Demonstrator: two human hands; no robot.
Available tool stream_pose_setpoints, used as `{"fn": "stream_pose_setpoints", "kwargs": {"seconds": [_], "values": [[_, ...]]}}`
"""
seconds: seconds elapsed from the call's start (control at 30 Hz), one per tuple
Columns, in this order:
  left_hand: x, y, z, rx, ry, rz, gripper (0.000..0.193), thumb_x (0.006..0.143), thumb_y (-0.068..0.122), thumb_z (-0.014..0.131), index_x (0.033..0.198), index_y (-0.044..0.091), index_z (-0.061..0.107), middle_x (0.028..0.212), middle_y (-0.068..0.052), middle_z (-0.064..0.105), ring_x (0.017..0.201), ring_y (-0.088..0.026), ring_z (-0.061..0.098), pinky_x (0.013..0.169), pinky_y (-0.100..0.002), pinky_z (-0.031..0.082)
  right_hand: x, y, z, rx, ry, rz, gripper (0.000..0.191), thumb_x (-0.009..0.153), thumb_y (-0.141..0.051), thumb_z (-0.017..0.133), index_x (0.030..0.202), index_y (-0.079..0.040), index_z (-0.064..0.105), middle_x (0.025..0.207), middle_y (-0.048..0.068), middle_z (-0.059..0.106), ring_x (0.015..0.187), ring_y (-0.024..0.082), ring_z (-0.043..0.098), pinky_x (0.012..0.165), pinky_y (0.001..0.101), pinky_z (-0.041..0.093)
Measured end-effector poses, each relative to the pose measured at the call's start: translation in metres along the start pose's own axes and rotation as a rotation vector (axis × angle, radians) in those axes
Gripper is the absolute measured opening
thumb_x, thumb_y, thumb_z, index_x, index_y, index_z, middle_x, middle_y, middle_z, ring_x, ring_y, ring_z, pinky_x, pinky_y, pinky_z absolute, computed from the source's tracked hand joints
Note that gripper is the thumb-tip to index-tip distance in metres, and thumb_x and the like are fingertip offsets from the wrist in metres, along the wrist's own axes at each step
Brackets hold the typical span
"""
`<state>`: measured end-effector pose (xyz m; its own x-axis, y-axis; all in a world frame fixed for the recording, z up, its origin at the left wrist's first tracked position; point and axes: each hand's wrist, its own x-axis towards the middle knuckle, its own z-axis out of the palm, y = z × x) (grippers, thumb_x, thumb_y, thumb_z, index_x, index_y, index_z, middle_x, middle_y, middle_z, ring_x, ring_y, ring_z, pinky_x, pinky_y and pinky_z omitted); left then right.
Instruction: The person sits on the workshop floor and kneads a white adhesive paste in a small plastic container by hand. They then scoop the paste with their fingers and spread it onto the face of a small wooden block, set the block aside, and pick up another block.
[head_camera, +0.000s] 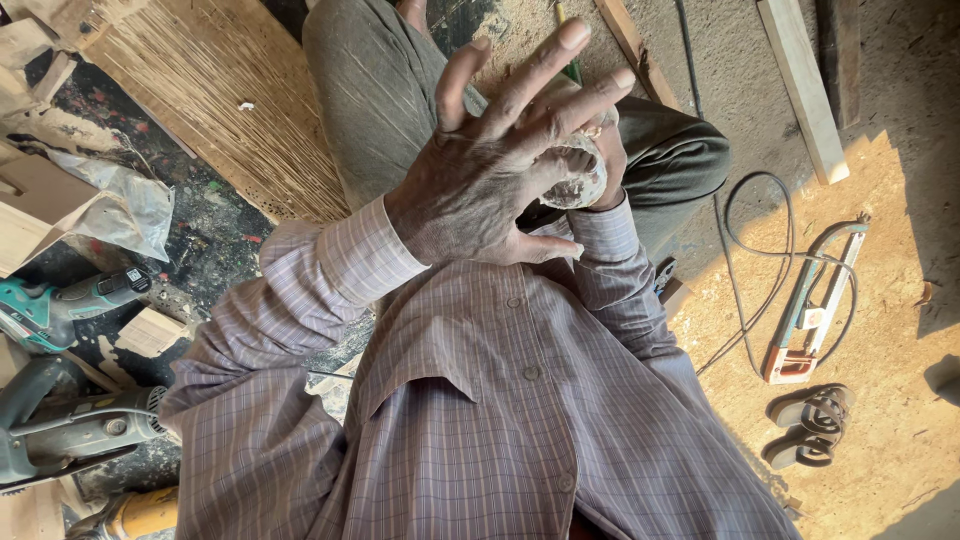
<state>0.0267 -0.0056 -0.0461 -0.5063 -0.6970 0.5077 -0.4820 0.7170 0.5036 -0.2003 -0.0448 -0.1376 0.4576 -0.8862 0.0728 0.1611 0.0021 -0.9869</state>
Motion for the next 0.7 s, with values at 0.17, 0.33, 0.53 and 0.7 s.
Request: {"fn": "stream_pose_setpoints", "kwargs": {"seconds": [0.17, 0.33, 0.53, 0.7], "values": [[0.0, 0.005, -0.002, 0.101, 0.055, -0.034, 0.083, 0.081, 0.073, 0.075, 0.12, 0.0, 0.076, 0.171, 0.002, 0.008, 0.162, -0.023, -0.006, 0.124, -0.062, -0.004, -0.005, -0.002, 0.0, -0.066, -0.032, -0.01, 0.037, 0.112, -0.02, 0.06, 0.14, 0.004, 0.054, 0.138, 0.017, 0.06, 0.126, 0.027, 0.063, 0.106, 0.0395, 0.055], [0.011, 0.009, 0.009, 0.06, -0.052, -0.106, 0.064, 0.079, 0.074, 0.092, 0.08, 0.012, 0.077, 0.177, 0.003, 0.014, 0.162, -0.025, 0.001, 0.126, -0.069, -0.004, -0.002, -0.001, 0.003, -0.318, -0.035, -0.115, 0.041, 0.111, -0.019, 0.062, 0.143, 0.003, 0.053, 0.142, 0.017, 0.058, 0.13, 0.028, 0.062, 0.108, 0.0403, 0.055], [0.014, 0.008, 0.019, 0.117, -0.016, -0.108, 0.043, 0.072, 0.048, 0.095, 0.08, 0.011, 0.076, 0.174, 0.0, 0.008, 0.16, -0.025, -0.004, 0.124, -0.067, -0.004, -0.005, 0.001, 0.001, -0.512, 0.01, -0.22, 0.046, 0.109, -0.019, 0.066, 0.146, 0.003, 0.051, 0.147, 0.018, 0.055, 0.135, 0.028, 0.06, 0.111, 0.0413, 0.054], [0.011, -0.001, 0.025, 0.032, 0.021, -0.115, 0.047, 0.063, 0.043, 0.097, 0.08, 0.006, 0.073, 0.173, -0.001, 0.009, 0.159, -0.028, -0.004, 0.125, -0.067, 0.003, -0.005, 0.015, -0.008, -0.128, -0.007, -0.043, 0.038, 0.112, -0.025, 0.055, 0.136, 0.004, 0.062, 0.127, 0.016, 0.069, 0.115, 0.023, 0.069, 0.097, 0.0359, 0.057]]}}
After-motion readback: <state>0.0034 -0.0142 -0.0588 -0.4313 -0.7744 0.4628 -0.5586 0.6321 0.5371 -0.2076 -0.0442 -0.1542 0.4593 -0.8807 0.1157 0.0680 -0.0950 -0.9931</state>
